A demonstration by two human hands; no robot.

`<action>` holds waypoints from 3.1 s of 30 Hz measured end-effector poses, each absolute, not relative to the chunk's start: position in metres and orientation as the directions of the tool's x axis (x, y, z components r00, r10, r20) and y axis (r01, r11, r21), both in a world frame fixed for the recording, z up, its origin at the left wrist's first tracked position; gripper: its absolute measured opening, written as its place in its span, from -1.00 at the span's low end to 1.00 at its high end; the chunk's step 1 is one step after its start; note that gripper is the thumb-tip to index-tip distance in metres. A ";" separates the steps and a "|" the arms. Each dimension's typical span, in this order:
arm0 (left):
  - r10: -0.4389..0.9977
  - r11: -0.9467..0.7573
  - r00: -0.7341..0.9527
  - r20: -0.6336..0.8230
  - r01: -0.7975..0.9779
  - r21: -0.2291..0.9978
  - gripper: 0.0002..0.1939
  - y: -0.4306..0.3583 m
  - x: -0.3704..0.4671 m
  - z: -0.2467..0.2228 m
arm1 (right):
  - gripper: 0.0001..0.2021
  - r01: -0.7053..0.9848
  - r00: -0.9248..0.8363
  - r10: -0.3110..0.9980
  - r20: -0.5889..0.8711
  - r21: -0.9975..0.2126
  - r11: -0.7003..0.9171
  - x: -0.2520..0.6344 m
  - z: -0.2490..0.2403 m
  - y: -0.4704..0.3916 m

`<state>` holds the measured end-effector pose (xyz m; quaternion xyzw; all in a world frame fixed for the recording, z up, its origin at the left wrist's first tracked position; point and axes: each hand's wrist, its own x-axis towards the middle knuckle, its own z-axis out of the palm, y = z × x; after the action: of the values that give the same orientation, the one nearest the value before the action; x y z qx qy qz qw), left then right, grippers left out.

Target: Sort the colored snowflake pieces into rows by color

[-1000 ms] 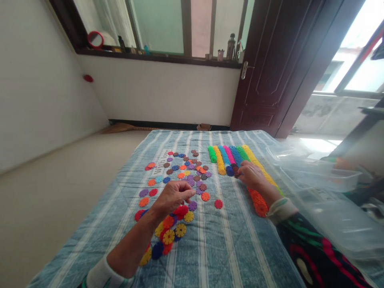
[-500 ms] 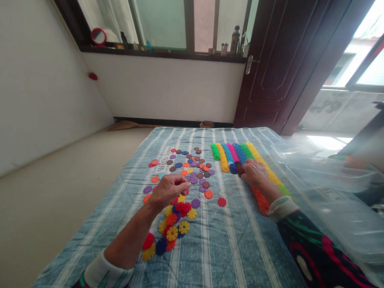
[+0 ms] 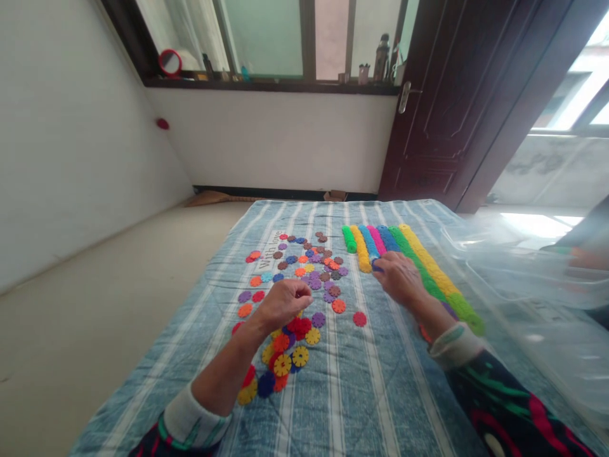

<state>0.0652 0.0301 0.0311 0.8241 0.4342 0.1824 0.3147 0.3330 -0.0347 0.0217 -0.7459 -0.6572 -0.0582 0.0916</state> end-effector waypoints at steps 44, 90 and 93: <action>0.885 -0.396 0.461 -0.069 0.822 0.410 -0.93 0.087 0.135 0.023 | -0.73 0.191 0.371 0.928 0.012 -0.979 -0.064 0.267 -0.024 -0.039; 0.739 -0.009 0.635 -0.225 0.343 0.939 -0.88 0.056 0.158 0.025 | -0.84 0.521 0.366 0.911 0.191 -0.853 -0.031 0.299 -0.006 -0.032; 0.764 -0.098 0.620 -0.178 0.384 0.918 -0.93 0.050 0.174 0.024 | -0.81 0.832 0.369 0.901 0.230 -0.514 -0.210 0.327 0.015 -0.041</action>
<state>0.1737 0.0502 0.0238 0.7198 0.3988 0.1755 0.5404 0.3273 -0.0415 0.0152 -0.7756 -0.5584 0.0596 0.2882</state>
